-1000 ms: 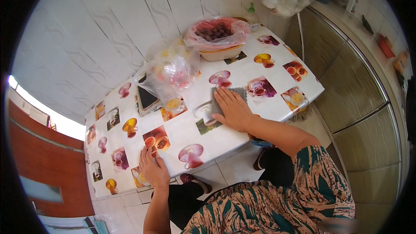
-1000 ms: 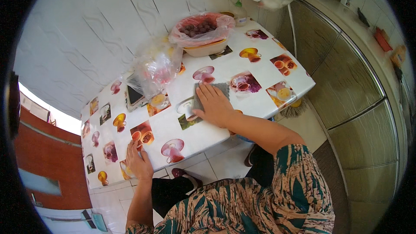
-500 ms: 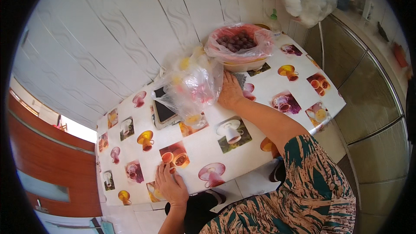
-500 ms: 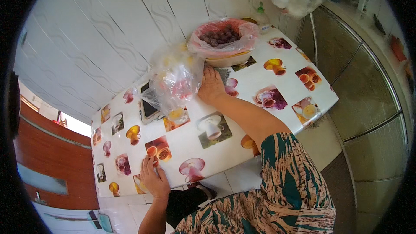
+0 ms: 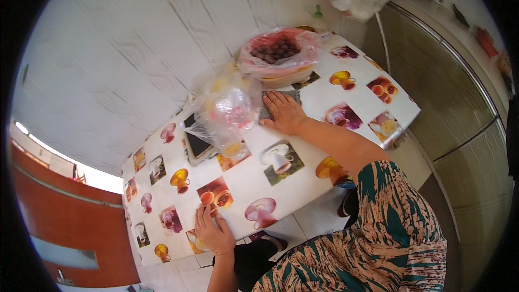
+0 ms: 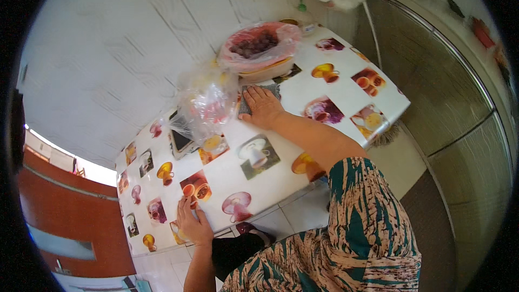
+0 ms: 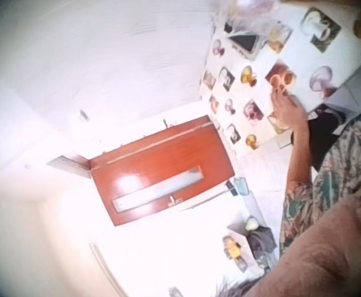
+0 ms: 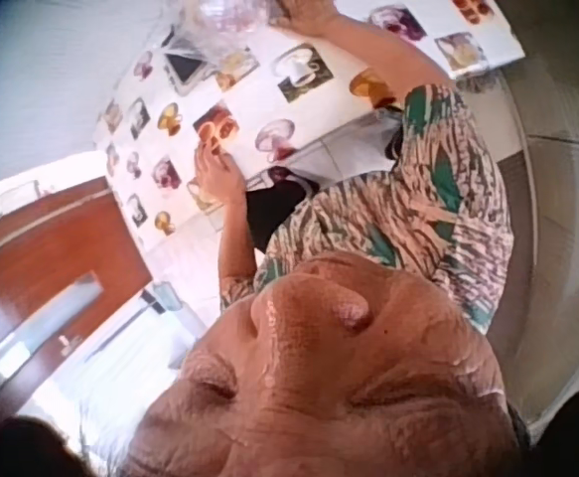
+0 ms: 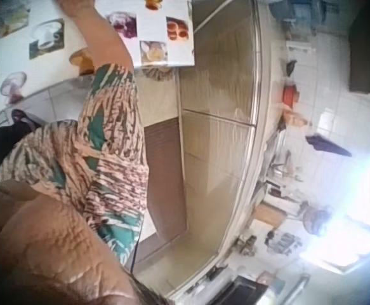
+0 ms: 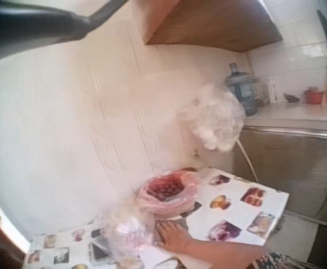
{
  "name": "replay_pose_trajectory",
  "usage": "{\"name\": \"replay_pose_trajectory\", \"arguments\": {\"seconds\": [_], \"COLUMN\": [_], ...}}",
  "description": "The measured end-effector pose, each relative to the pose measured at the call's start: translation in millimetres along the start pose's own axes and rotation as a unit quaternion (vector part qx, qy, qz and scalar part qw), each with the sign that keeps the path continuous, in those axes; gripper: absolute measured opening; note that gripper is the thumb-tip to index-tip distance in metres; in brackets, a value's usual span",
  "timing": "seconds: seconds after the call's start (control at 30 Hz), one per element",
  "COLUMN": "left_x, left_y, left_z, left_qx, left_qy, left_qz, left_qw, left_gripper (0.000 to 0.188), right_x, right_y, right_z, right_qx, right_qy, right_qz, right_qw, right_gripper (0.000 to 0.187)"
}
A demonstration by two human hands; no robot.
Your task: The person wipes the surface of a patterned table using a small grey cloth, moving it in circular and back-and-forth motions around objects including a phone and a bag of grapes.
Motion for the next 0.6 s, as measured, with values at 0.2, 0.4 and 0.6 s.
{"name": "replay_pose_trajectory", "arguments": {"seconds": [0.2, 0.4, 0.6], "left_x": [4.3, 9.0, 13.5], "left_y": [-2.9, -5.5, -8.0], "left_z": [6.6, 10.4, 13.6], "left_qx": [-0.007, -0.011, 0.003], "left_qy": [0.011, 0.008, 0.011], "left_qz": [0.011, 0.011, 0.005], "left_qw": [1.000, 1.000, 1.000], "left_gripper": [0.038, 0.038, 0.039], "right_x": [-110.4, -237.5, -269.9], "right_y": [-78.1, -164.9, -163.6], "right_z": [-8.6, -19.8, -10.3], "right_qx": [-0.030, 0.007, 0.018], "right_qy": [0.009, -0.048, -0.072], "right_qz": [0.095, 0.260, 0.292], "right_qw": [0.995, 0.964, 0.953], "right_gripper": [0.081, 0.079, 0.083]}}
Point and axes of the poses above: each hand's wrist, its own y-axis towards the middle knuckle, its own z-axis out of the palm, x = y × z, the point moved 5 cm from there along y, towards the middle knuckle, and after that the axes turned 15 degrees about -y, right-handed, at the moved point
